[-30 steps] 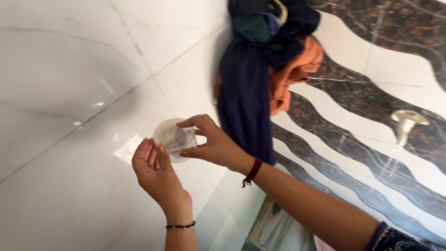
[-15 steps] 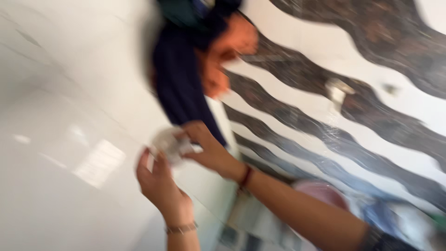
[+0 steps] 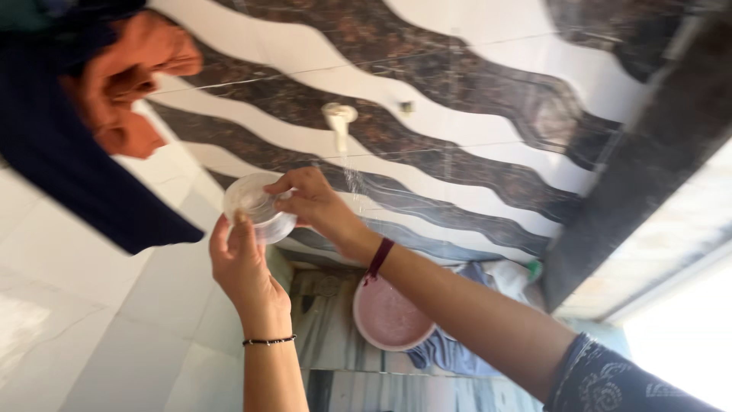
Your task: The person washes their hands under a wall-mounted tap, rinses them in a pink basin, and scrubs with a toothbrush. They repeat the washing and rinsing cycle several times, moving between the tap and a window vent area.
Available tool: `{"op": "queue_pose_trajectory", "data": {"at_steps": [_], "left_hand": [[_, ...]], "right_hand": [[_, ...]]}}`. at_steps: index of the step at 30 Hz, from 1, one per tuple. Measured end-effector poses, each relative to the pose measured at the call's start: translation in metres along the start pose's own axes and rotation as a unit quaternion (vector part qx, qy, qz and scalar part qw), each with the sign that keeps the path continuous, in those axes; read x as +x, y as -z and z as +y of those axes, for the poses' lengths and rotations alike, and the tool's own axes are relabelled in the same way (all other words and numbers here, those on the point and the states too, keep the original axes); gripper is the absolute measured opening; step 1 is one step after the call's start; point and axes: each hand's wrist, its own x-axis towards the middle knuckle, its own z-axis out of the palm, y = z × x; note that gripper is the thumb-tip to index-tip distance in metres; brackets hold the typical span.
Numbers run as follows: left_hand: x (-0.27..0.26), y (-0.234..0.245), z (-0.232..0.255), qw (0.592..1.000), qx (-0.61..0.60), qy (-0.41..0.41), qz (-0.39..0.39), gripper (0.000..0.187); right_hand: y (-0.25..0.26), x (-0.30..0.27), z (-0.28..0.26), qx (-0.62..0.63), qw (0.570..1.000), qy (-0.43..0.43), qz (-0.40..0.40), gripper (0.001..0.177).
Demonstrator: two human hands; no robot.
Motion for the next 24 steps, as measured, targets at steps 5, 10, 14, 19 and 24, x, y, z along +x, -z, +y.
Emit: {"op": "queue_pose_trajectory", "data": {"at_steps": [5, 10, 14, 19, 24], "left_hand": [[-0.027, -0.05, -0.031, 0.99, 0.018, 0.093, -0.107, 0.055], [-0.058, -0.111, -0.05, 0.973, 0.046, 0.154, -0.165, 0.057], [-0.086, -0.156, -0.073, 0.957, 0.044, 0.177, -0.225, 0.056], [-0.127, -0.22, -0.112, 0.937, 0.016, 0.209, -0.279, 0.052], [-0.176, -0.283, -0.149, 0.917, -0.008, 0.229, -0.327, 0.05]], "right_hand": [[0.085, -0.038, -0.014, 0.001, 0.999, 0.004, 0.04, 0.029], [0.144, -0.074, -0.039, -0.047, 0.993, 0.025, 0.108, 0.025], [0.186, -0.114, -0.053, -0.065, 0.982, 0.021, 0.175, 0.026], [0.243, -0.16, -0.068, -0.077, 0.96, 0.006, 0.271, 0.027], [0.301, -0.203, -0.078, -0.135, 0.918, -0.001, 0.372, 0.023]]}}
